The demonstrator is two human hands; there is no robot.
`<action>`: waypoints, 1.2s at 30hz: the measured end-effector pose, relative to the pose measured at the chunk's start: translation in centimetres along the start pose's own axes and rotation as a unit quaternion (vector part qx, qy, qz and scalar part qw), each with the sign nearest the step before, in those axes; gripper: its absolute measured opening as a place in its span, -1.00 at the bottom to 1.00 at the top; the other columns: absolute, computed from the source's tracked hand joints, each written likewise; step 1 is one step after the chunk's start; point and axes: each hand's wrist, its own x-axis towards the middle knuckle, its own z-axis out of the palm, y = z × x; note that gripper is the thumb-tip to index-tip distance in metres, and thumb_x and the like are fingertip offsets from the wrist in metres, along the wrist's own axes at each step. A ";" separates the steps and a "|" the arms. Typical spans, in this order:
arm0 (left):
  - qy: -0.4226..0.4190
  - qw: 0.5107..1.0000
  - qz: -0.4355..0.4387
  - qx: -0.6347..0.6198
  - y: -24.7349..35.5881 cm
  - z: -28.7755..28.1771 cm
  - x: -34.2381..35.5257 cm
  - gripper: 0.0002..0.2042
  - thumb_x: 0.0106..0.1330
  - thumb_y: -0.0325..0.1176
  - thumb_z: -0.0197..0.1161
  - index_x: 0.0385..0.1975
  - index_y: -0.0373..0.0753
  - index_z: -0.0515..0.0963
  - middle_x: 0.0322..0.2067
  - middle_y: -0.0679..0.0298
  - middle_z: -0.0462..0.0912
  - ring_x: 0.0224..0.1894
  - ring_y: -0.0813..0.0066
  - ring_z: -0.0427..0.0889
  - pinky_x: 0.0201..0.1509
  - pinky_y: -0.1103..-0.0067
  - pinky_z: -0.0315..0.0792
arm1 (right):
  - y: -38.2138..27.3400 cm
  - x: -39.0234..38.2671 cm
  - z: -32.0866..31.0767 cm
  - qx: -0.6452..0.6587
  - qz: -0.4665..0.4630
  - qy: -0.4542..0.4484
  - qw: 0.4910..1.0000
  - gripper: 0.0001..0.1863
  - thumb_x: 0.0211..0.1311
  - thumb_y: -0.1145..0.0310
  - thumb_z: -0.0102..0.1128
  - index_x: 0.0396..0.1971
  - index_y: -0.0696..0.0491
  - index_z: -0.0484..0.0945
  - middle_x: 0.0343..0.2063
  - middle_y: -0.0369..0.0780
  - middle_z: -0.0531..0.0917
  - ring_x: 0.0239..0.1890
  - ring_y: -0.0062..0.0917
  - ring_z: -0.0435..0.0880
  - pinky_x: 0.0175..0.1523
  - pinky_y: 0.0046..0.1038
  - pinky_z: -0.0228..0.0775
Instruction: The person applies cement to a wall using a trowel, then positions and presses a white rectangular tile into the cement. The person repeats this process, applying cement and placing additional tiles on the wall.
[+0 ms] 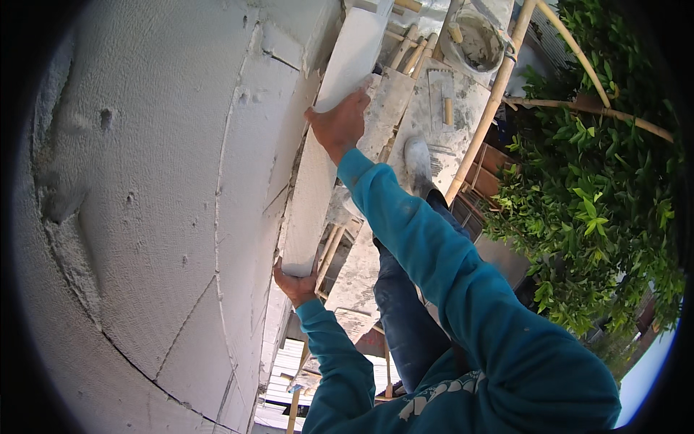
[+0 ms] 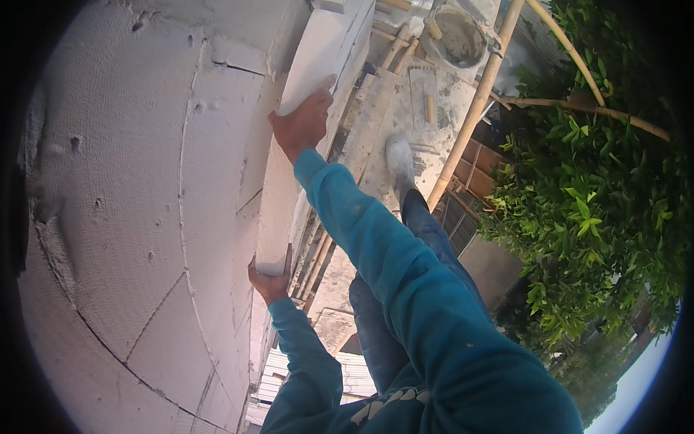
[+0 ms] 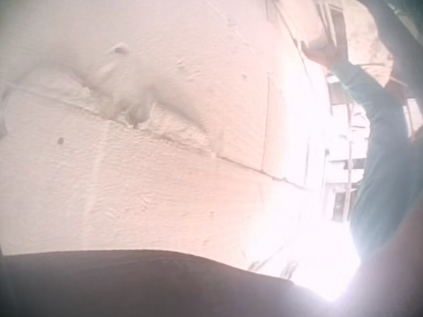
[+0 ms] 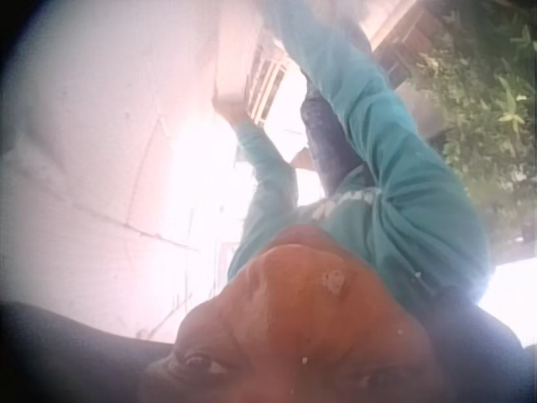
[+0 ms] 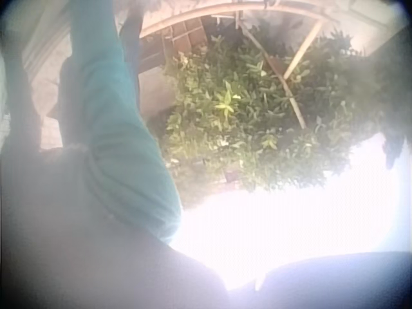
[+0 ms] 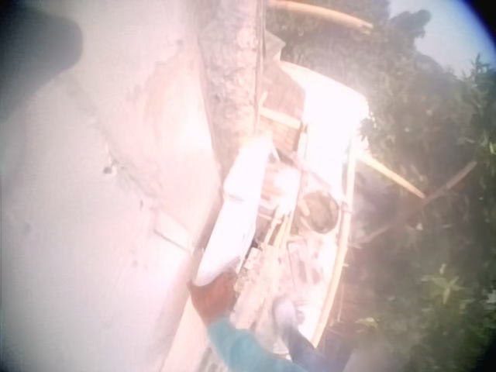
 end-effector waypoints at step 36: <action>-0.187 0.957 -0.001 0.222 -13.3 -2.5 0.5 -0.28 0.29 -0.28 0.17 0.45 -0.21 0.07 0.27 0.08 0.33 0.29 0.14 0.37 0.33 0.26 0.33 | 33.4 3.5 -17.9 0.274 0.201 0.173 0.924 -0.05 -0.16 0.48 0.54 0.27 0.24 0.16 0.09 -0.06 0.50 0.06 -0.22 0.58 0.16 -0.24 0.47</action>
